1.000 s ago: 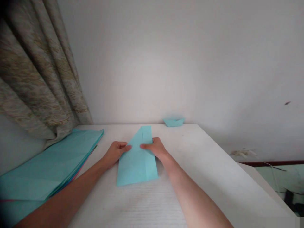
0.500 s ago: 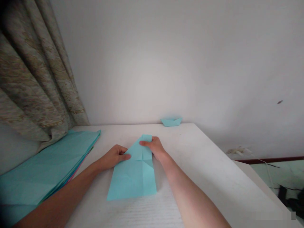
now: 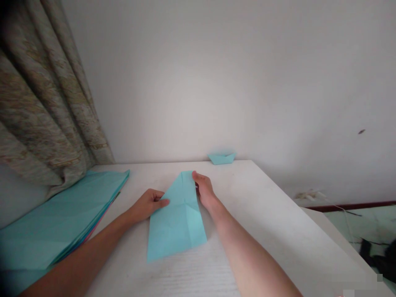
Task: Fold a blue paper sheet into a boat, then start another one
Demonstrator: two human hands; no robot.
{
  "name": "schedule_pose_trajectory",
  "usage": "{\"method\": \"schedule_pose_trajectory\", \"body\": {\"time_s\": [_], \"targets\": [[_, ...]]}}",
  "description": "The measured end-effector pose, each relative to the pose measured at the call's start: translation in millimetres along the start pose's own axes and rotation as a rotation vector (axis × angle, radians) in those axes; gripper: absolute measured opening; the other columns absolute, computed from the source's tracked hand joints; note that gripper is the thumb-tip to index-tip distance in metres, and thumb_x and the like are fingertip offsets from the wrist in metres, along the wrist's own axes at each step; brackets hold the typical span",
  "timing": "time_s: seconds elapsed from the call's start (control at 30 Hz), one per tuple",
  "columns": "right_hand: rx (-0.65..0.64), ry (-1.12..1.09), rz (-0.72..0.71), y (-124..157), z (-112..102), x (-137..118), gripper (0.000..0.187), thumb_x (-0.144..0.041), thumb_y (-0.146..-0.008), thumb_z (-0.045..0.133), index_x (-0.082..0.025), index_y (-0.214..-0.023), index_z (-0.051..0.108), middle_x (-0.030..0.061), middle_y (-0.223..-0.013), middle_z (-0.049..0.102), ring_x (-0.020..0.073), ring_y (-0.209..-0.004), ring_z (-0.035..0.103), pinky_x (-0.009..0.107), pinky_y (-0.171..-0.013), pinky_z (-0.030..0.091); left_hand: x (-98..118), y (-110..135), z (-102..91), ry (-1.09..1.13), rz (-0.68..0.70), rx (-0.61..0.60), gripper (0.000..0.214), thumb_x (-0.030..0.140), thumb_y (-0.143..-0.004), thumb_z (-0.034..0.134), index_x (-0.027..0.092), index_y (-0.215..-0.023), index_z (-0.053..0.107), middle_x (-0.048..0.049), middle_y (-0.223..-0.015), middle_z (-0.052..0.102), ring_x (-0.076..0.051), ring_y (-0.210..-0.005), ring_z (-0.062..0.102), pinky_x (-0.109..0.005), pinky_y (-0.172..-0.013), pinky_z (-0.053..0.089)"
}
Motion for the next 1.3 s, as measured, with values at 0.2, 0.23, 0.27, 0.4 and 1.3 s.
{"method": "schedule_pose_trajectory", "body": {"time_s": [0.2, 0.23, 0.27, 0.4, 1.3], "targets": [[-0.039, 0.126, 0.048, 4, 7, 8, 0.032, -0.035, -0.052, 0.082, -0.013, -0.071, 0.069, 0.0087, -0.069, 0.07, 0.0206, -0.057, 0.062, 0.033, -0.059, 0.05, 0, 0, 3.6, 0.038, 0.007, -0.013, 0.036, 0.046, -0.067, 0.064, 0.011, -0.066, 0.06, 0.0002, -0.054, 0.055, -0.01, -0.044, 0.046, -0.021, -0.044, 0.032], [-0.013, 0.099, 0.03, 3, 4, 5, 0.031, -0.036, -0.052, 0.081, -0.013, -0.069, 0.069, 0.0078, -0.066, 0.069, 0.0192, -0.055, 0.061, 0.032, -0.057, 0.05, 0, 0, 3.7, 0.039, 0.012, -0.014, 0.035, 0.046, -0.067, 0.065, 0.011, -0.066, 0.06, 0.0003, -0.054, 0.055, -0.01, -0.044, 0.046, -0.021, -0.043, 0.032], [0.012, 0.073, 0.01, 2, 1, 3, 0.03, -0.037, -0.053, 0.081, -0.014, -0.067, 0.068, 0.0066, -0.063, 0.068, 0.0175, -0.052, 0.06, 0.03, -0.054, 0.049, 1, 0, 3.1, 0.038, 0.017, -0.009, 0.035, 0.046, -0.068, 0.065, 0.011, -0.066, 0.06, 0.0002, -0.054, 0.055, -0.011, -0.044, 0.046, -0.021, -0.043, 0.032], [-0.079, 0.1, 0.028, 3, 8, 3, 0.032, -0.039, -0.055, 0.079, -0.013, -0.07, 0.068, 0.0056, -0.064, 0.068, 0.017, -0.054, 0.06, 0.029, -0.055, 0.048, 3, -1, -12.3, 0.024, 0.057, 0.125, 0.036, 0.048, -0.068, 0.064, 0.012, -0.067, 0.062, -0.0014, -0.056, 0.059, -0.014, -0.048, 0.053, -0.022, -0.044, 0.037], [-0.172, 0.307, -0.041, 6, 24, 7, 0.035, -0.048, -0.058, 0.074, -0.015, -0.059, 0.062, 0.0005, -0.055, 0.059, 0.0112, -0.049, 0.049, 0.023, -0.047, 0.039, -13, 1, -53.4, 0.663, 0.058, 0.553, 0.027, 0.019, -0.062, 0.076, 0.007, -0.084, 0.065, -0.0115, -0.082, 0.071, -0.019, -0.07, 0.067, -0.031, -0.069, 0.057]]}}
Point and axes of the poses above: each hand's wrist, its own y-axis away from the middle knuckle, its own z-axis out of the palm, x = y × z, the point moved 10 cm from there along -y, towards the middle knuckle
